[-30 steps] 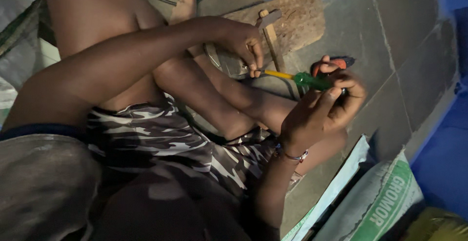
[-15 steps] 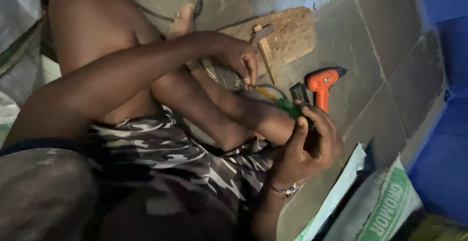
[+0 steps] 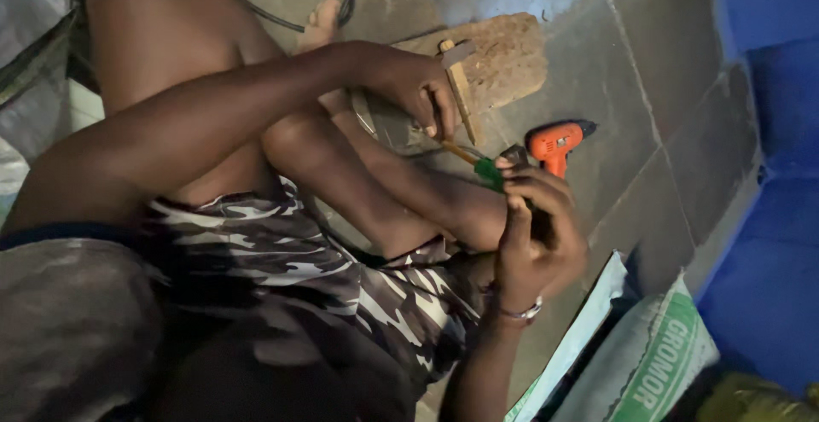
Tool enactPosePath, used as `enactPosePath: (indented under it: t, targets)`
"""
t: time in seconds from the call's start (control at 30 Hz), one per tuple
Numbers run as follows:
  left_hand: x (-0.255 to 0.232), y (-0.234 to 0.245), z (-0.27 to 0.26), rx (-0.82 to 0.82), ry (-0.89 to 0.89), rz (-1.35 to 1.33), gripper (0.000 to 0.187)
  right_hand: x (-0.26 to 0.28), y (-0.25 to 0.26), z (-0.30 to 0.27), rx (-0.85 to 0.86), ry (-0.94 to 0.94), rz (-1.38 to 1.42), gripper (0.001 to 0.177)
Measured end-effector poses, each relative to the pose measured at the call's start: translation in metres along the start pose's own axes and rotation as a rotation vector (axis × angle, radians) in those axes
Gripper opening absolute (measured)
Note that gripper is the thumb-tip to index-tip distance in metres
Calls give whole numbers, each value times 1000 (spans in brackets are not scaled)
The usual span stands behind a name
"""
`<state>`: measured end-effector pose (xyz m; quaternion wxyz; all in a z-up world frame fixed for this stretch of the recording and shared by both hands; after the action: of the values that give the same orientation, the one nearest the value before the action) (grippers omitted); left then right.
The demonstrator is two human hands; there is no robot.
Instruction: The person uses a screwdriver to drive a screw into a wooden block. They then use a hammer to strike a wooden component while sitting on the floor.
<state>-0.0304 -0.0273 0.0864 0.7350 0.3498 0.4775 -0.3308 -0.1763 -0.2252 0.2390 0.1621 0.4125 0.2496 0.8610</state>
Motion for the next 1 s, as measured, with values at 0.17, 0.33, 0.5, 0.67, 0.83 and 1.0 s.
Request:
enactPosePath:
  t: [0.17, 0.33, 0.5, 0.67, 0.83, 1.0]
  targets:
    - [-22, -3, 2, -63, -83, 86, 34, -16, 13, 27, 323, 80, 146, 13]
    - [-31, -11, 3, -186, 33, 181, 31, -24, 14, 47, 327, 15, 253, 19]
    - [-30, -10, 3, -194, -83, 230, 28, -13, 12, 48, 237, 11, 89, 15]
    - [-25, -9, 10, -105, -241, 168, 28, -3, 10, 37, 97, -28, 24, 13]
    - [-28, -12, 12, -60, -222, 126, 26, -1, 15, 28, 73, -72, 11, 16]
    - [-36, -11, 10, -84, -204, 93, 27, -4, 17, 29, 74, -13, -33, 11]
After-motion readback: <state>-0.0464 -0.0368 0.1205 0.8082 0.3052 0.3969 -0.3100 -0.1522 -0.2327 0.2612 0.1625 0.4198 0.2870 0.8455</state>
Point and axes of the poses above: each hand's wrist, its own z-axis towards the middle knuckle, its own y-axis out of the back of the hand, x = y × z, the point moved 2 cm from there along z, towards the middle knuckle
